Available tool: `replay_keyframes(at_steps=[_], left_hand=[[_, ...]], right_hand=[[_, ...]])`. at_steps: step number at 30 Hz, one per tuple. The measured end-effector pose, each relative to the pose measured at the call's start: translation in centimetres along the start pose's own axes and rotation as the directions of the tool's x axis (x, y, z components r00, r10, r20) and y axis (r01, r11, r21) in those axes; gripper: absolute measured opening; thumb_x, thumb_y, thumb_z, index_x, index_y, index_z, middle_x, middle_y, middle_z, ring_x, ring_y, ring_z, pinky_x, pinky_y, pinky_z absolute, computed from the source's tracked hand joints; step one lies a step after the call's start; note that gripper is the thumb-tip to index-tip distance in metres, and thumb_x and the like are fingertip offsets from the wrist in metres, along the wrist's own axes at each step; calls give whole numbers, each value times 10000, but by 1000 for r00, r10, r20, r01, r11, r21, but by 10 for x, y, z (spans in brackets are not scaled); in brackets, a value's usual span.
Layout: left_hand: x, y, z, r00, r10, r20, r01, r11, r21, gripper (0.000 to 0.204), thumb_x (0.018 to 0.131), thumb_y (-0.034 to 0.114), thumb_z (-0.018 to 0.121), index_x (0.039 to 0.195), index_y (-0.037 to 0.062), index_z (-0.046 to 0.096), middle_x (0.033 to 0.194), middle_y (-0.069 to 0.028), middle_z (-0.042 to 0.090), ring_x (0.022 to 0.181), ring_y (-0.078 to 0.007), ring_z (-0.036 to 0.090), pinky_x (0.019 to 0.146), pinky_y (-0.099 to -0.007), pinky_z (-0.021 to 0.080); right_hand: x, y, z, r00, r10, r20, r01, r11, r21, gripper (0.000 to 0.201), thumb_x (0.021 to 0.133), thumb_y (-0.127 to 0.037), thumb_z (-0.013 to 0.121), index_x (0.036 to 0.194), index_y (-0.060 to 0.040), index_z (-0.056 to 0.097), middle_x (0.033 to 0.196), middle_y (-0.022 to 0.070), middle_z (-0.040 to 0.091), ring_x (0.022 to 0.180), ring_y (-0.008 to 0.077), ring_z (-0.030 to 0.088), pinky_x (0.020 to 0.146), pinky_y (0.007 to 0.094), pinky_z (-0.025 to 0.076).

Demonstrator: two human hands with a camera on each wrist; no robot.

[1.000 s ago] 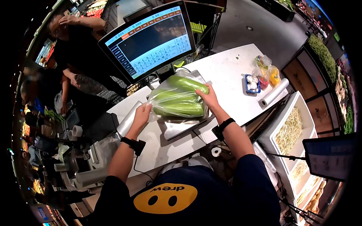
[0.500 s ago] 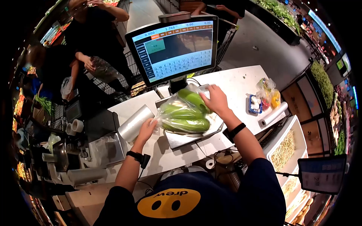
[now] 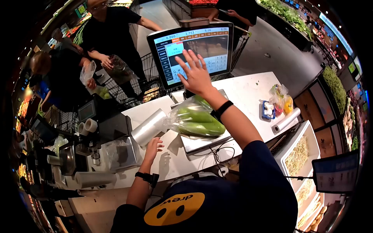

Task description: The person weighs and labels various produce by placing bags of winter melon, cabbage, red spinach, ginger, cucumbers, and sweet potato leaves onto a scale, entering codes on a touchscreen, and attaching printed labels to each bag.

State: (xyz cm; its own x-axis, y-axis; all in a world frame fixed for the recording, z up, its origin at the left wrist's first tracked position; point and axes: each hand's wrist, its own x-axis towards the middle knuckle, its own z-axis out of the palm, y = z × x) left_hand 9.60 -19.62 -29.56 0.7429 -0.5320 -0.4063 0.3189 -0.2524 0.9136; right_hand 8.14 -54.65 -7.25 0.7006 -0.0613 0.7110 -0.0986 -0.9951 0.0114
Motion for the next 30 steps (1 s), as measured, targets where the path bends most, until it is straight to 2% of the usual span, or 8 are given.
replay_keyframes(at_steps=[3, 8, 12, 13, 15, 17, 23, 30], left_hand=[[-9, -7, -9, 1000, -12, -9, 12, 1000, -12, 442, 1023, 404, 485, 1224, 17, 553, 1079, -117, 650, 864, -204, 687, 698, -306, 526], [-22, -2, -8, 997, -74, 36, 73, 997, 28, 432, 1030, 382, 472, 1238, 12, 549, 1088, -120, 655, 888, -197, 680, 728, -305, 527], [-25, 2, 7, 986, -140, 86, 131, 985, 110, 435, 1037, 370, 457, 1245, 0, 550, 1102, -123, 656, 916, -194, 679, 748, -304, 524], [-25, 2, 12, 984, -149, 96, 136, 982, 132, 433, 1038, 370, 456, 1243, 1, 552, 1105, -123, 656, 919, -193, 679, 748, -303, 524], [-21, 2, 21, 980, -162, 118, 141, 976, 167, 430, 1045, 371, 451, 1245, 4, 552, 1107, -116, 658, 920, -190, 679, 751, -298, 525], [-18, 1, 27, 977, -165, 137, 135, 970, 202, 436, 1056, 379, 439, 1258, 8, 544, 1108, -110, 661, 921, -188, 678, 752, -289, 532], [-23, 17, 47, 977, -170, 128, 139, 965, 224, 444, 1049, 373, 462, 1268, -4, 550, 1114, -109, 660, 941, -191, 681, 758, -286, 534], [-33, 20, 42, 984, -165, 73, 144, 963, 229, 436, 1050, 359, 465, 1260, -12, 552, 1117, -121, 659, 946, -202, 682, 760, -290, 538]], right_hand=[[-46, 18, -37, 990, 76, -120, -71, 997, 42, 601, 909, -311, 635, 1461, -154, 454, 1545, 139, 378, 1448, 314, 313, 1166, 465, 207], [-181, 72, -82, 925, 361, -118, -359, 933, 40, 562, 888, -188, 669, 1396, -49, 476, 1436, 169, 493, 1344, 364, 434, 1105, 466, 316], [-306, 92, -76, 766, 641, -36, -638, 766, 78, 310, 887, -175, 673, 1152, -21, 624, 1214, 193, 633, 1149, 379, 567, 991, 445, 444], [-334, 94, -69, 685, 728, 41, -726, 677, 117, 252, 883, -168, 671, 1090, -26, 651, 1140, 178, 656, 1096, 362, 592, 963, 433, 464], [-376, 89, -61, 578, 785, 220, -812, 580, 63, 215, 876, -160, 667, 1050, -34, 671, 1086, 163, 665, 1047, 351, 610, 932, 425, 483], [-399, 77, -52, 482, 821, 307, -866, 499, 23, 201, 871, -161, 664, 1026, -35, 682, 1073, 157, 667, 1038, 346, 613, 924, 427, 488], [-432, 68, -24, 419, 824, 382, -876, 477, -68, 319, 862, -156, 667, 1160, -44, 646, 1131, 151, 651, 1095, 337, 595, 954, 422, 484], [-421, 77, -14, 476, 794, 378, -850, 526, -35, 446, 833, -144, 685, 1255, -43, 582, 1162, 151, 629, 1114, 341, 578, 964, 425, 478]])
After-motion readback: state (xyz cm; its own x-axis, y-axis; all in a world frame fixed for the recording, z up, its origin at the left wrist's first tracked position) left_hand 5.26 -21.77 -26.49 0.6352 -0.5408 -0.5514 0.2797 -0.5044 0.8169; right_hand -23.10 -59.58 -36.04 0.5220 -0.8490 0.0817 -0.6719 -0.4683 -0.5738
